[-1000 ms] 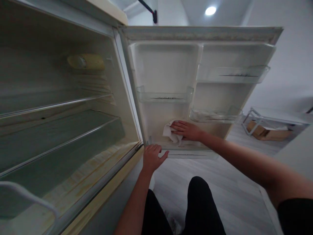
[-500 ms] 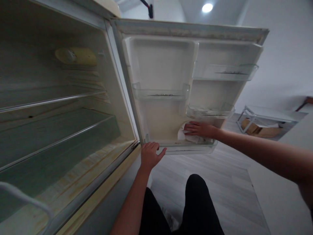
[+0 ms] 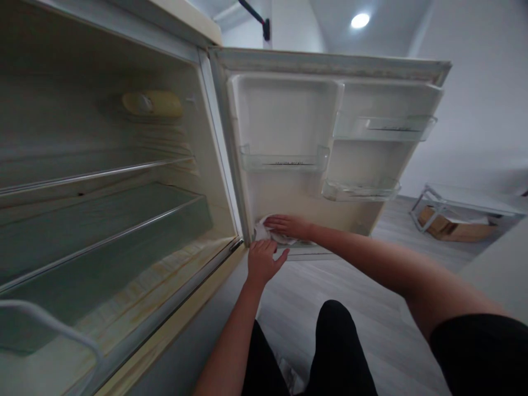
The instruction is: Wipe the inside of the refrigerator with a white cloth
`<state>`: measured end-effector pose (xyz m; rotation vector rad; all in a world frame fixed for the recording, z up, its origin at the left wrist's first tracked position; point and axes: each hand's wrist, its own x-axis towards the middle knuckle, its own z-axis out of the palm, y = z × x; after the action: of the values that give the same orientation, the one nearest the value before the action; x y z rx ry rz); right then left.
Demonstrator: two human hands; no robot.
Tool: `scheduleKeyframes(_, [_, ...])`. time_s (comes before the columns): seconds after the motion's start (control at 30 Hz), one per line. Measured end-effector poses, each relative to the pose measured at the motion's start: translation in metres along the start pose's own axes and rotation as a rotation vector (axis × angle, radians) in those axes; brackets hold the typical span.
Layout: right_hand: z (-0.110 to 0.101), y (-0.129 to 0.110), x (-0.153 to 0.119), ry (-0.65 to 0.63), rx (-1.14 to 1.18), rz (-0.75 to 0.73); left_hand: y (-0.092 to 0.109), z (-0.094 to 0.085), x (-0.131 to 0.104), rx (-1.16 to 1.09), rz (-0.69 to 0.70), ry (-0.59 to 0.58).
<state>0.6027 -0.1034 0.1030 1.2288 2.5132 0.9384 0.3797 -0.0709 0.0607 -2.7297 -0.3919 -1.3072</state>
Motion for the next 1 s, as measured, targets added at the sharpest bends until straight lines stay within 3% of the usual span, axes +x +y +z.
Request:
scheduleKeyframes(0.1, [0.002,-0.005,0.021,0.039,0.029,0.016,0.001,-0.001,0.001,0.002,-0.007,-0.008])
scheduleKeyframes(0.23, [0.002,-0.009,0.004,0.04,0.143,-0.062,-0.001,-0.006,-0.001,-0.004,-0.004,-0.026])
scheduleKeyframes(0.4, [-0.012,-0.01,-0.071,-0.022,0.283,-0.049,-0.007,-0.01,-0.006,-0.008,0.012,-0.03])
scheduleKeyframes(0.53, [-0.046,-0.018,-0.145,-0.08,0.312,0.009,-0.01,-0.01,-0.008,-0.018,0.02,-0.036])
scheduleKeyframes(0.6, [-0.066,-0.023,-0.171,-0.215,0.313,0.06,-0.01,-0.009,-0.008,-0.023,0.019,-0.032])
scheduleKeyframes(0.67, [-0.081,-0.026,-0.184,-0.455,0.33,0.228,-0.01,-0.008,-0.007,-0.027,0.017,-0.027])
scheduleKeyframes(0.73, [-0.088,-0.027,-0.184,-0.673,0.363,0.422,-0.01,-0.006,-0.007,-0.029,0.011,-0.022])
scheduleKeyframes(0.8, [-0.086,-0.026,-0.175,-0.753,0.402,0.526,-0.009,-0.006,-0.007,-0.027,0.005,-0.023])
scheduleKeyframes(0.9, [-0.074,-0.026,-0.145,-0.659,0.566,0.565,-0.007,-0.007,-0.007,-0.026,-0.002,-0.039])
scheduleKeyframes(1.0, [-0.057,-0.03,-0.097,-0.409,0.84,0.56,-0.008,-0.01,-0.007,-0.018,0.0,-0.072])
